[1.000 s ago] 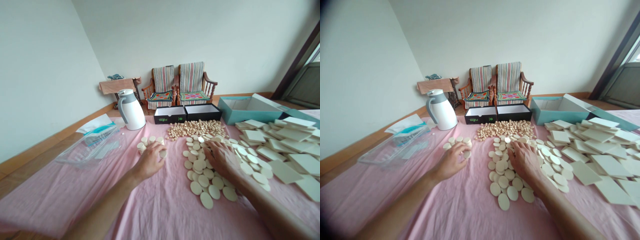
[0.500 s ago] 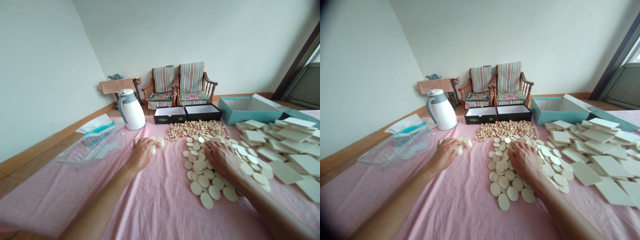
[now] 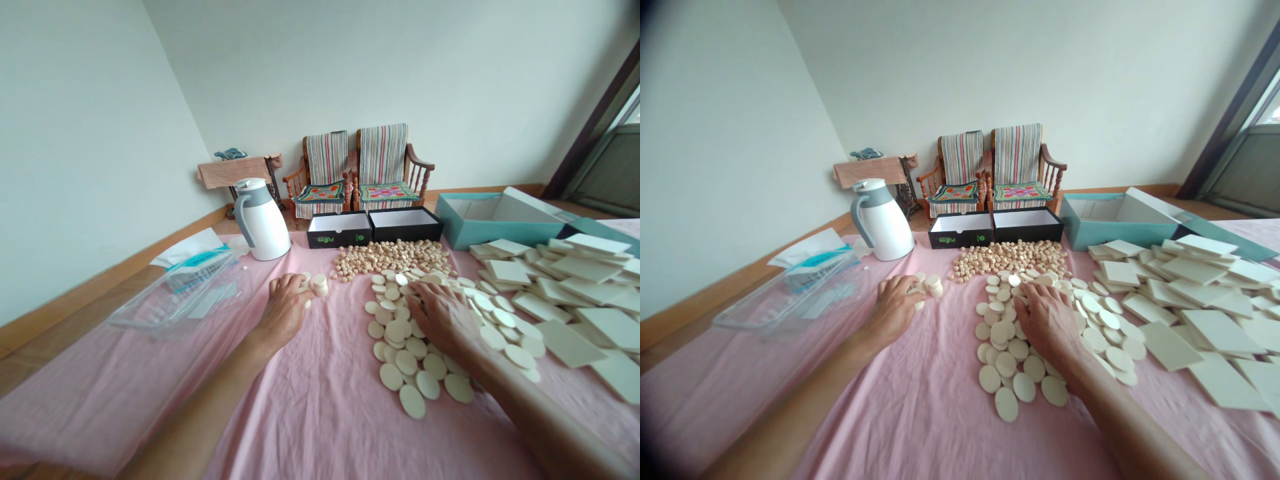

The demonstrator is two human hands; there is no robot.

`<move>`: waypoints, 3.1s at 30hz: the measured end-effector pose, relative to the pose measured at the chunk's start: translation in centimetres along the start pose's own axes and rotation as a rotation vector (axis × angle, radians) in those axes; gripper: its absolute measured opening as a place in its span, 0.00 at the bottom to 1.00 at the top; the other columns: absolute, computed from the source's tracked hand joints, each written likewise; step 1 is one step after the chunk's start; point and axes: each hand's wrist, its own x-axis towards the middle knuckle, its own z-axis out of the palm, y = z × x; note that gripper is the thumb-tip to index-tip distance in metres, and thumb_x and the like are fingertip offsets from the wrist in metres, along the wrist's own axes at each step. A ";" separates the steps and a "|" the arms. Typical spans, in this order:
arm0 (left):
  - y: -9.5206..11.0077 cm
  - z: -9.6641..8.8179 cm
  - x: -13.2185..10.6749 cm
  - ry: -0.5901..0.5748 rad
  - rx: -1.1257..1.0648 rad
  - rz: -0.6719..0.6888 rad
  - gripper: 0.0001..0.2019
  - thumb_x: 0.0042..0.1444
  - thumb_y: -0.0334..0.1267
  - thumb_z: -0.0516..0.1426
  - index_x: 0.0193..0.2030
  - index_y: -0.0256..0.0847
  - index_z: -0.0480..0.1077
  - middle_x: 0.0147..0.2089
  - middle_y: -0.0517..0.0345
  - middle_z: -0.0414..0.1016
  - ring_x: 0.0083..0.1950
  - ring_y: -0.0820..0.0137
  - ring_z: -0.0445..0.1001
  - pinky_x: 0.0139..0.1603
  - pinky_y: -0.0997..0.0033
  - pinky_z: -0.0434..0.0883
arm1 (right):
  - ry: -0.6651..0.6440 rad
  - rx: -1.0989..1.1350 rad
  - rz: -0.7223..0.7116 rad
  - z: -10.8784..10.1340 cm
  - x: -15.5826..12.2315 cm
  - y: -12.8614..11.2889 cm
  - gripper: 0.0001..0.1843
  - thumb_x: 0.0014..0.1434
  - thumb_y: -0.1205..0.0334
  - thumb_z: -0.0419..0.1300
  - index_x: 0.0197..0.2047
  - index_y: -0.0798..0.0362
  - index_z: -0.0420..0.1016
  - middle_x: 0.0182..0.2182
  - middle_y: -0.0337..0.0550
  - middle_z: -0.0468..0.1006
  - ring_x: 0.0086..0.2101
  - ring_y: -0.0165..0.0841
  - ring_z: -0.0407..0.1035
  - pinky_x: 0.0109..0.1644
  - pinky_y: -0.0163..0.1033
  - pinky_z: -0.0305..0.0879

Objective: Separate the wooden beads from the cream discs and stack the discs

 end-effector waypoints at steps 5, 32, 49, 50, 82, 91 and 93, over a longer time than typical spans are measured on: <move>0.3 -0.1 -0.1 -0.018 0.034 -0.013 0.16 0.54 0.27 0.52 0.42 0.51 0.75 0.49 0.52 0.68 0.51 0.59 0.61 0.47 0.57 0.58 | -0.002 -0.008 0.008 0.1 0.0 0.0 0.18 0.62 0.56 0.46 0.49 0.52 0.70 0.45 0.48 0.76 0.46 0.41 0.65 0.48 0.46 0.54; 7.2 1.3 1.9 -0.243 -0.453 0.292 0.09 0.53 0.28 0.54 0.39 0.40 0.72 0.36 0.54 0.69 0.40 0.68 0.69 0.41 0.70 0.68 | -0.012 -0.036 0.025 -0.2 0.1 -0.2 0.19 0.63 0.54 0.45 0.50 0.52 0.70 0.45 0.48 0.76 0.44 0.41 0.65 0.46 0.45 0.54; -1.3 -1.4 0.4 0.059 0.038 -0.183 0.07 0.53 0.39 0.56 0.37 0.43 0.72 0.37 0.55 0.75 0.43 0.61 0.71 0.43 0.61 0.59 | 0.007 -0.033 0.000 0.4 0.0 0.2 0.19 0.62 0.54 0.46 0.49 0.52 0.69 0.47 0.47 0.75 0.45 0.41 0.66 0.47 0.45 0.54; -1.3 -1.3 0.3 0.059 0.036 -0.180 0.07 0.53 0.39 0.56 0.37 0.43 0.72 0.37 0.55 0.75 0.43 0.61 0.70 0.43 0.60 0.59 | 0.006 -0.035 0.002 0.4 0.1 0.2 0.19 0.62 0.54 0.46 0.49 0.52 0.69 0.47 0.47 0.75 0.45 0.41 0.66 0.47 0.45 0.54; 6.8 0.9 3.1 -0.063 -0.537 0.265 0.12 0.57 0.25 0.50 0.41 0.38 0.73 0.40 0.52 0.73 0.45 0.67 0.71 0.48 0.67 0.69 | 0.002 -0.028 0.002 0.2 -0.1 0.1 0.18 0.62 0.56 0.46 0.50 0.53 0.70 0.46 0.48 0.75 0.45 0.41 0.66 0.48 0.46 0.55; 2.4 -1.7 -1.0 -0.217 -0.402 0.155 0.16 0.56 0.30 0.54 0.51 0.42 0.70 0.45 0.52 0.70 0.46 0.66 0.70 0.49 0.66 0.68 | -0.004 -0.023 -0.003 0.3 0.0 0.2 0.20 0.62 0.55 0.46 0.51 0.53 0.69 0.44 0.48 0.76 0.46 0.41 0.65 0.49 0.47 0.55; 2.0 -1.8 -1.5 -0.296 -0.424 0.166 0.17 0.54 0.31 0.56 0.52 0.42 0.69 0.46 0.52 0.70 0.47 0.65 0.70 0.49 0.67 0.68 | -0.004 -0.024 -0.001 0.2 0.0 0.1 0.19 0.62 0.55 0.45 0.51 0.52 0.69 0.44 0.48 0.76 0.46 0.41 0.65 0.49 0.47 0.55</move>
